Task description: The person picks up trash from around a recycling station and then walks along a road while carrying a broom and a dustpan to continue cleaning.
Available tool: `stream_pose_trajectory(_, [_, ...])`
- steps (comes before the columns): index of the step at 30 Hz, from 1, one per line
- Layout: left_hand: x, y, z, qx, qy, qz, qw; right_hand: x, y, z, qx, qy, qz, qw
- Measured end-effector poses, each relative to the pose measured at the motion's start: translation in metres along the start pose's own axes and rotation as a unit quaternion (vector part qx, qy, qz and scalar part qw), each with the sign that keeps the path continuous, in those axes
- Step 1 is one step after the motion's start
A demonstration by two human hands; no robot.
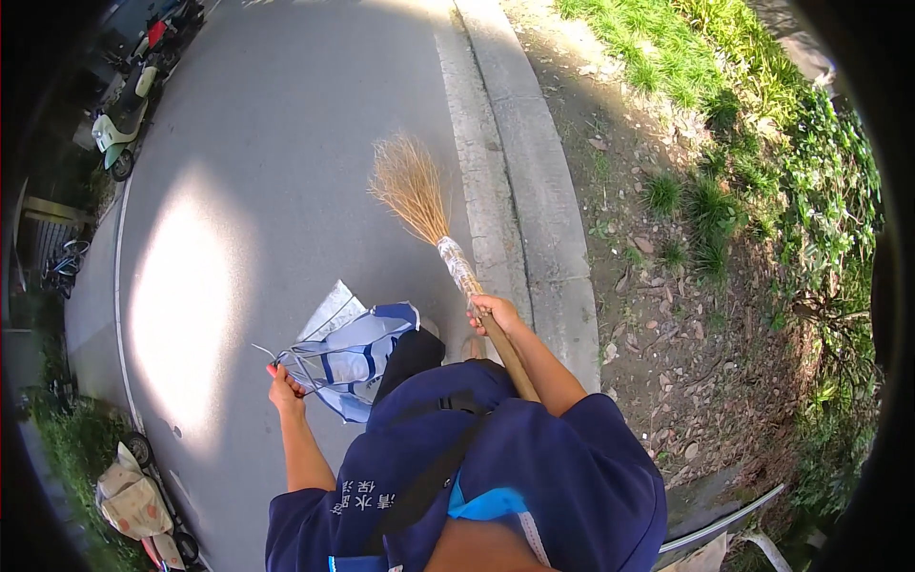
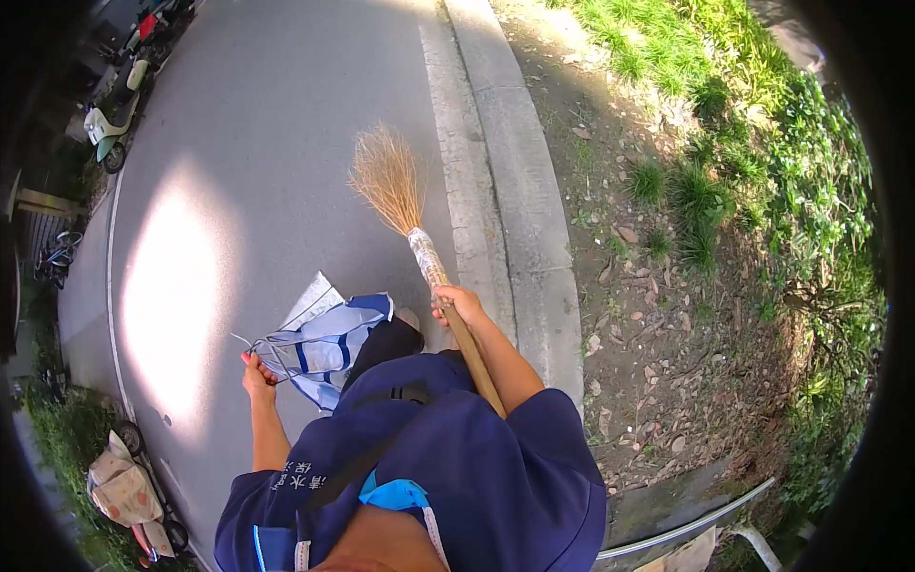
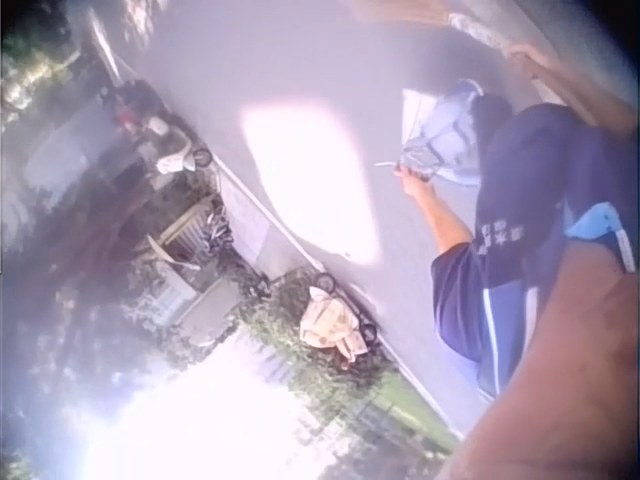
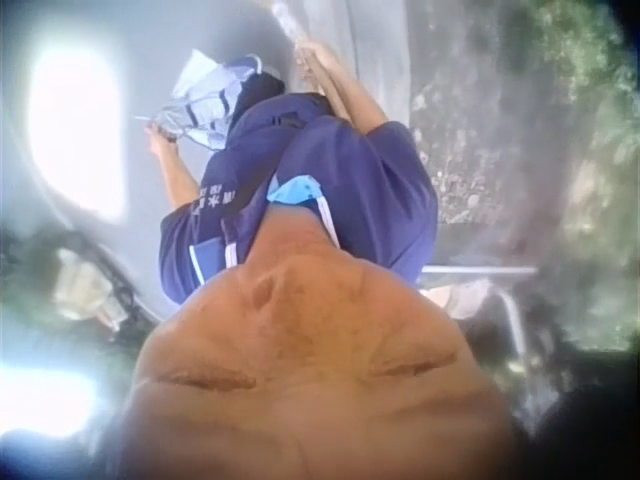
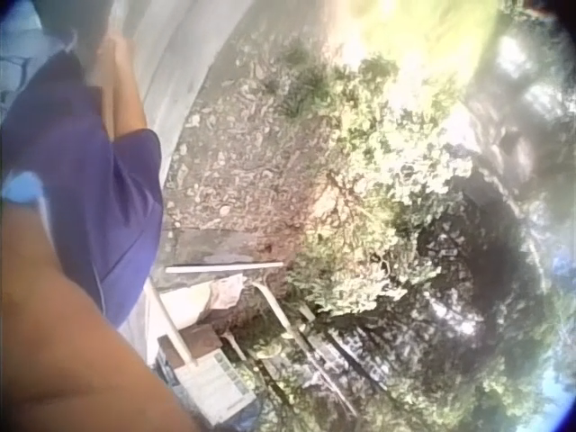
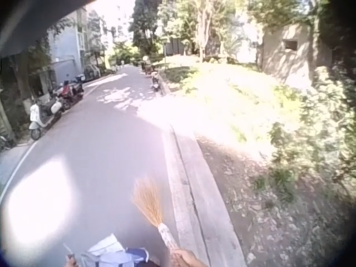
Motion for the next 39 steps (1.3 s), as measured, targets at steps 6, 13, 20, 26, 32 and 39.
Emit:
stream_pose_trajectory(6, [0.093,-0.055,-0.129,0.026,0.034,-0.002,0.999,0.073,0.099,0.127,-0.094,-0.173,0.055,0.979])
stream_pose_trajectory(13, [0.195,-0.101,-0.262,0.046,0.033,0.072,0.996,0.010,0.244,0.048,0.144,-0.294,0.210,0.921])
stream_pose_trajectory(20, [0.242,-0.173,-0.410,0.054,0.032,0.081,0.995,0.081,0.345,-0.027,0.230,-0.239,0.255,0.908])
stream_pose_trajectory(26, [0.288,-0.224,-0.518,0.028,0.023,0.081,0.996,0.219,0.444,-0.054,0.166,-0.215,0.215,0.938])
stream_pose_trajectory(32, [0.306,-0.342,-0.657,0.096,0.044,-0.037,0.994,0.343,0.559,-0.085,0.058,-0.218,0.168,0.960])
stream_pose_trajectory(39, [0.333,-0.485,-0.810,0.199,0.134,-0.143,0.960,0.408,0.700,-0.112,-0.304,-0.352,0.159,0.871])
Point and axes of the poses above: each hand's wrist, its own x-axis towards the middle knuckle, its own z-axis out of the back of the hand, y = z × x, the point moved 5 cm from there along x, towards the middle knuckle, and after that the axes turned 4 degrees about z, right-handed, at the moved point
